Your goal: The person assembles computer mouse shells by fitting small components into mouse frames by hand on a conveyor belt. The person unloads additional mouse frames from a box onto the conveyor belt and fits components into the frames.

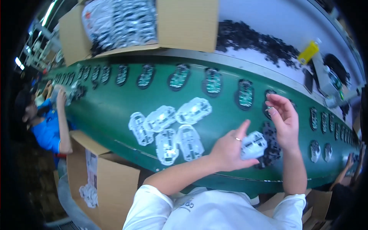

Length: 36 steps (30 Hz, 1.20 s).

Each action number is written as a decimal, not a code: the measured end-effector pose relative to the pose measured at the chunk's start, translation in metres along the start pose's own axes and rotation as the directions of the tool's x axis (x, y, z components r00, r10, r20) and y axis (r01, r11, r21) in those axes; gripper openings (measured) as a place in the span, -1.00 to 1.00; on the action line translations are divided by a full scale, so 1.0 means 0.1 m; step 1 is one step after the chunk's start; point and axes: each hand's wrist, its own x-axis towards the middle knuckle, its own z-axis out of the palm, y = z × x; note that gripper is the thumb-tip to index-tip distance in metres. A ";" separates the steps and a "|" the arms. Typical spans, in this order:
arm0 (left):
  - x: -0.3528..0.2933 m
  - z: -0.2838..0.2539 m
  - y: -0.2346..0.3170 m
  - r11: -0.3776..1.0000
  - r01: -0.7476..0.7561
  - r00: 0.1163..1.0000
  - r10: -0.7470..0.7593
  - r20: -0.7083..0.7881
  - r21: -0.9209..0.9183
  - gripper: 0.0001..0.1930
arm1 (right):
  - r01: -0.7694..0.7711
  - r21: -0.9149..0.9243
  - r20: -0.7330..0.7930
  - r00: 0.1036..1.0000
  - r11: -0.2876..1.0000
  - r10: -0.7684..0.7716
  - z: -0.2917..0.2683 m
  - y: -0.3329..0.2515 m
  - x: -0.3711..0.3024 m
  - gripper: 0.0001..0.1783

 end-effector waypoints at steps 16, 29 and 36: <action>-0.03 0.18 -0.50 0.881 -0.147 0.988 0.152 0.024 0.450 -0.31 | 0.605 -0.589 0.787 0.580 0.536 0.210 1.86 0.30 0.48 -0.13; -0.92 -0.16 0.10 0.945 -0.076 0.992 0.038 0.123 0.318 -0.19 | 0.744 -0.322 0.867 0.480 0.585 -0.134 1.61 0.32 0.38 0.32; -1.52 -0.70 -0.19 0.898 0.085 0.961 0.039 -0.272 0.431 -0.23 | 0.689 -0.332 0.800 0.568 0.644 -0.195 2.28 0.64 0.14 0.20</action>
